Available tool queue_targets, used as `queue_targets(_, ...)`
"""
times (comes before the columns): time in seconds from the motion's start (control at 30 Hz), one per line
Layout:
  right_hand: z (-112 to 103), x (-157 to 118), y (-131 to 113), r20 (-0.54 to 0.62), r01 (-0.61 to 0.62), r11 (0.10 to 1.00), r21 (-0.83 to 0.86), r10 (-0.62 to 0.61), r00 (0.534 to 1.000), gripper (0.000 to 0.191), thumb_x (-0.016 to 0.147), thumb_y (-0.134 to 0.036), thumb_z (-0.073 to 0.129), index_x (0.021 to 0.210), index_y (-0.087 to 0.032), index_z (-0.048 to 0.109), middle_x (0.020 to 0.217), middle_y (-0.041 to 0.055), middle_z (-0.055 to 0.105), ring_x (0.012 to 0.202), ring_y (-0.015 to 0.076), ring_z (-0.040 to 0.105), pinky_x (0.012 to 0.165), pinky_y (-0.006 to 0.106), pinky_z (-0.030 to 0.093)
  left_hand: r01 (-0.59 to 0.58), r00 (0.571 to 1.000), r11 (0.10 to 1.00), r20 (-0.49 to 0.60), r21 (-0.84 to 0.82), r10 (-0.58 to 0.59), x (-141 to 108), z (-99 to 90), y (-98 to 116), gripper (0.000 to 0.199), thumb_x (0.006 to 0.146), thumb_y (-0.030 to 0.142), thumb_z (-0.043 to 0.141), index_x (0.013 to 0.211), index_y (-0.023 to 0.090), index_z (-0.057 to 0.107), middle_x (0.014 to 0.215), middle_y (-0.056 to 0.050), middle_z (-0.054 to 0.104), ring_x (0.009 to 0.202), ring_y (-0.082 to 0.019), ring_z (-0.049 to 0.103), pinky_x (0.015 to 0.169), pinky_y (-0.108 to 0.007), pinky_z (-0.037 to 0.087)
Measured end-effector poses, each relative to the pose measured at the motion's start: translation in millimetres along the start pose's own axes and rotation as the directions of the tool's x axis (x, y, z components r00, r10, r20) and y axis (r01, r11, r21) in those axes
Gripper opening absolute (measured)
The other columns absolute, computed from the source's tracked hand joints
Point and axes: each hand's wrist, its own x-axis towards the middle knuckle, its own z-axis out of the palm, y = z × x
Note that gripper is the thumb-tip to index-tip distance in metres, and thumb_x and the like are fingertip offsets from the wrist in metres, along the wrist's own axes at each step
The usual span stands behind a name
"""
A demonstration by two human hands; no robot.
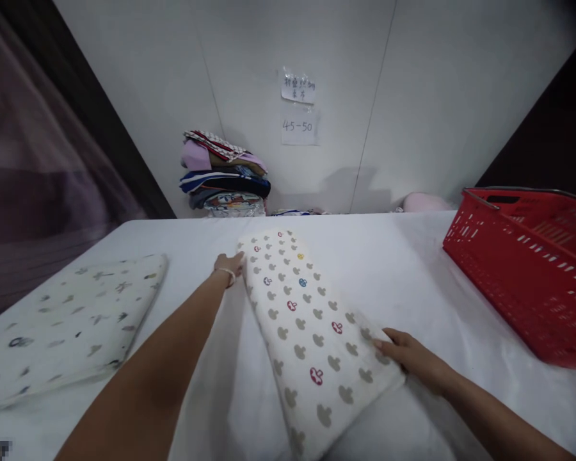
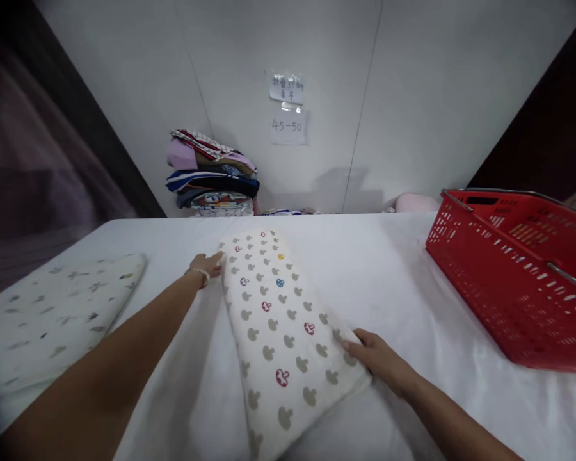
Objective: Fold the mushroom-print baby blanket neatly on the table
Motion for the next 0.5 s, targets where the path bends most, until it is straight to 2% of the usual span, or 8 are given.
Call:
queue_targets(0.07,-6,6,-7,0.054,-0.050,0.999,-0.015,0.051,0.997,0.050,0.074,-0.055,0.063,0.110,-0.021,0.062,0.101,0.0071,0.069,0.086,0.0213,0.066,0.057,0.024,0.050,0.054,0.996,0.995,0.076,-0.083,-0.048,-19,1.8,-14,0.070,0.086,0.038,0.053,0.139,0.004,0.022,0.107,-0.018,0.063,0.080,-0.017,0.066,0.064,-0.027,0.055)
queue_targets(0.1,-7,8,-11,0.085,-0.076,0.997,-0.017,0.077,0.993,0.053,0.073,-0.056,0.064,0.112,-0.020,0.062,0.104,0.0084,0.069,0.087,0.0219,0.066,0.057,0.024,0.050,0.078,0.991,0.990,0.114,-0.114,-0.064,-30,2.9,-20,0.072,0.084,0.037,0.056,0.139,0.004,0.022,0.103,-0.017,0.065,0.077,-0.017,0.066,0.062,-0.027,0.055)
queue_targets(0.2,-10,15,-19,0.185,-0.131,0.991,0.016,0.126,0.975,0.056,0.070,-0.053,0.069,0.112,-0.016,0.063,0.105,0.0127,0.068,0.088,0.0234,0.066,0.062,0.026,0.053,0.111,0.979,0.984,0.186,-0.138,-0.084,-62,9.8,-30,0.067,0.077,0.039,0.065,0.129,0.004,0.041,0.097,-0.017,0.068,0.072,-0.021,0.067,0.059,-0.029,0.055)
queue_targets(0.27,-11,16,-21,0.225,-0.131,0.990,0.049,0.117,0.967,0.055,0.067,-0.047,0.073,0.109,-0.013,0.065,0.101,0.0140,0.069,0.087,0.0245,0.067,0.068,0.029,0.055,0.097,0.979,0.987,0.189,-0.129,-0.071,-77,17.9,-28,0.060,0.072,0.041,0.069,0.118,0.006,0.053,0.099,-0.018,0.068,0.077,-0.023,0.067,0.060,-0.030,0.055)
queue_targets(0.4,-2,12,-9,0.232,-0.078,0.992,0.101,0.053,0.971,0.050,0.064,-0.039,0.076,0.105,-0.011,0.067,0.091,0.0135,0.071,0.081,0.0253,0.067,0.069,0.031,0.055,0.001,0.994,0.996,0.104,-0.092,0.009,-82,32.1,-15,0.047,0.069,0.032,0.070,0.111,0.012,0.058,0.113,-0.015,0.064,0.096,-0.024,0.063,0.069,-0.026,0.053)
queue_targets(0.5,30,1,9,0.198,-0.007,0.984,0.177,-0.029,0.980,0.047,0.066,-0.039,0.074,0.102,-0.011,0.067,0.085,0.0114,0.071,0.072,0.0214,0.067,0.065,0.028,0.053,-0.029,0.999,0.999,0.032,-0.023,0.029,-67,29.4,-8,0.050,0.068,0.026,0.070,0.114,0.012,0.056,0.121,-0.017,0.059,0.108,-0.028,0.058,0.077,-0.030,0.050)
